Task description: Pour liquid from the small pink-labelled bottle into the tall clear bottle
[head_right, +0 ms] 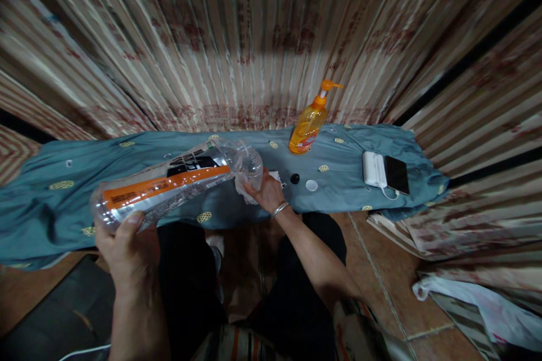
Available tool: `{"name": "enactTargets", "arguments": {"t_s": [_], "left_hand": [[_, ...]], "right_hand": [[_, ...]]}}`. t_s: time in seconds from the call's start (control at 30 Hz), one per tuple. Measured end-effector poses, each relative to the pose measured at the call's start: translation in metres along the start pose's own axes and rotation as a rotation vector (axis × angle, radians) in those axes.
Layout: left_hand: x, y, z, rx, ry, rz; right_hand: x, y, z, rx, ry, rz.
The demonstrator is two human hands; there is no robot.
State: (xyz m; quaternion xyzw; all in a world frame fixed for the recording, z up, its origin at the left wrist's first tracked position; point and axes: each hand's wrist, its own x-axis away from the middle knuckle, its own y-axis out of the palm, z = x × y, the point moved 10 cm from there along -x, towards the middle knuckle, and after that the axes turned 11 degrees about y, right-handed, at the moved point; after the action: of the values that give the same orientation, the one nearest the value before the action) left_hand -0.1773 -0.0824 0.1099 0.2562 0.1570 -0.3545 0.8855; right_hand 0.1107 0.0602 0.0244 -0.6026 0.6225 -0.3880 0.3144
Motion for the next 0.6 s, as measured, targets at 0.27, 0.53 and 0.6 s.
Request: {"name": "enactTargets", "arguments": {"t_s": [0.27, 0.53, 0.6], "left_hand": [[0.0006, -0.0008, -0.0018, 0.015, -0.021, 0.021], [0.0006, -0.0011, -0.0015, 0.049, -0.026, 0.065], [0.0008, -0.0004, -0.0007, 0.055, -0.027, 0.072]], "right_hand": [[0.0006, -0.0015, -0.0013, -0.012, -0.006, 0.008], [-0.0006, -0.0006, -0.0004, -0.014, -0.010, 0.007], [-0.0008, 0.0004, 0.0007, -0.012, -0.004, -0.005]]}}
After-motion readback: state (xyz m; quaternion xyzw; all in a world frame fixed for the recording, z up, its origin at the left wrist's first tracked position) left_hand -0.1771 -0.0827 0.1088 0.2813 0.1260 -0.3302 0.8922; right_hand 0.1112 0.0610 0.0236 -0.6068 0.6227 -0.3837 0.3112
